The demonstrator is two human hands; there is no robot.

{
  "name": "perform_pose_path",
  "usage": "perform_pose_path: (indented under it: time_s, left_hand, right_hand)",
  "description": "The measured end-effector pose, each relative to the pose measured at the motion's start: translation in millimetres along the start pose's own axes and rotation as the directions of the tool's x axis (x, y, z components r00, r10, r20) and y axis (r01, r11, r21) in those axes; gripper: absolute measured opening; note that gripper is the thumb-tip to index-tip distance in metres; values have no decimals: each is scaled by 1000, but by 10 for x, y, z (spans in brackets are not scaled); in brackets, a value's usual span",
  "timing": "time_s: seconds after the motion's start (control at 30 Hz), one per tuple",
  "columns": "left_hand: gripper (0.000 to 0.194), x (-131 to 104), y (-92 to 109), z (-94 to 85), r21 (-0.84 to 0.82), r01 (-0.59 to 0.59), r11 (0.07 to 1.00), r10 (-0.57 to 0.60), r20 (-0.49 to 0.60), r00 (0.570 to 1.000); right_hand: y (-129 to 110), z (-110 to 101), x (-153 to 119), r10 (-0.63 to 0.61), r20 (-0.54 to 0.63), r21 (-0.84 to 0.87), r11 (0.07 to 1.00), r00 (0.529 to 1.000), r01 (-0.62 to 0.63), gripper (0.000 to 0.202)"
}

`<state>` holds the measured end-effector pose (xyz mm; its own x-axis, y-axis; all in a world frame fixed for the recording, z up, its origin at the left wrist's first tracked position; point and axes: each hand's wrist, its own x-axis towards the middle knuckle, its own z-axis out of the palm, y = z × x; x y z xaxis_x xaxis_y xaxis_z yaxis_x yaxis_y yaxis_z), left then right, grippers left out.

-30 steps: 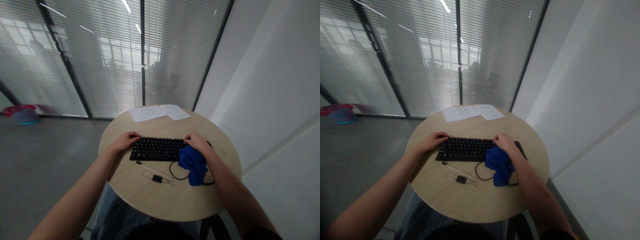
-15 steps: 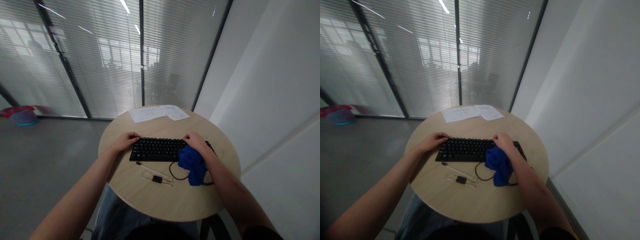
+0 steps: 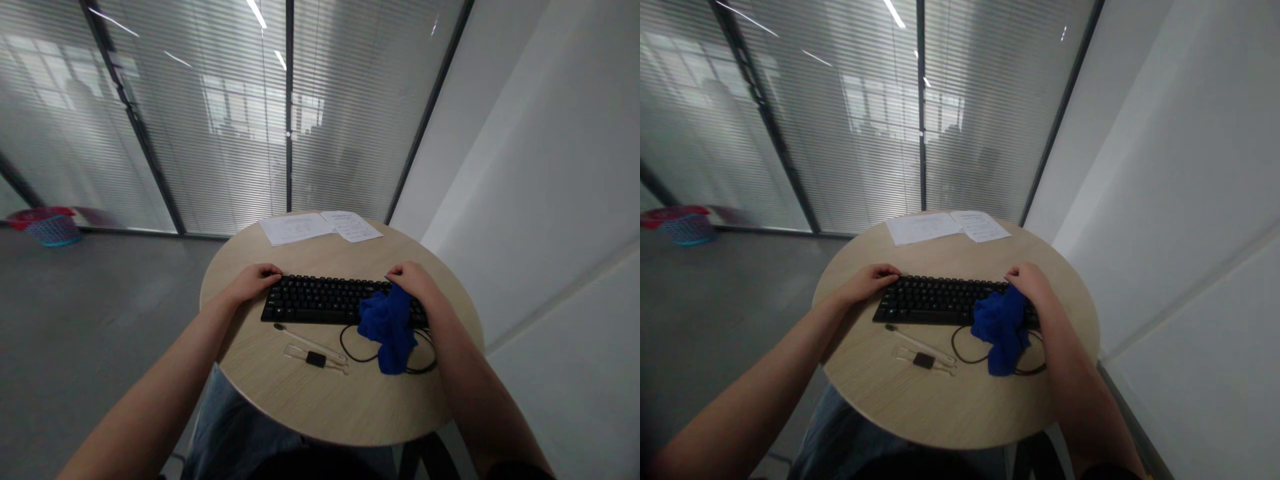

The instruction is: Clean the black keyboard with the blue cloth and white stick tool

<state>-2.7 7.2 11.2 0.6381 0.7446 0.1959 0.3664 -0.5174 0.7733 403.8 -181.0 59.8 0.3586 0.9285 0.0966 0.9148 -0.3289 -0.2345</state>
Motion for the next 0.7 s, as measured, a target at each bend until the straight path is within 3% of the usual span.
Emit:
perform_pose_path:
  time_s: [0.23,0.7]
  left_hand:
    - [45,-18,61,-13,10,16,1000,-16,5,1000]
    - [46,3,-3,-4,3,22,1000,-22,-4,1000]
  right_hand:
    - [-122,60,-16,-85,113,54,995,990,79,24]
    - [-279,128,-34,-14,68,-83,996,998,20,22]
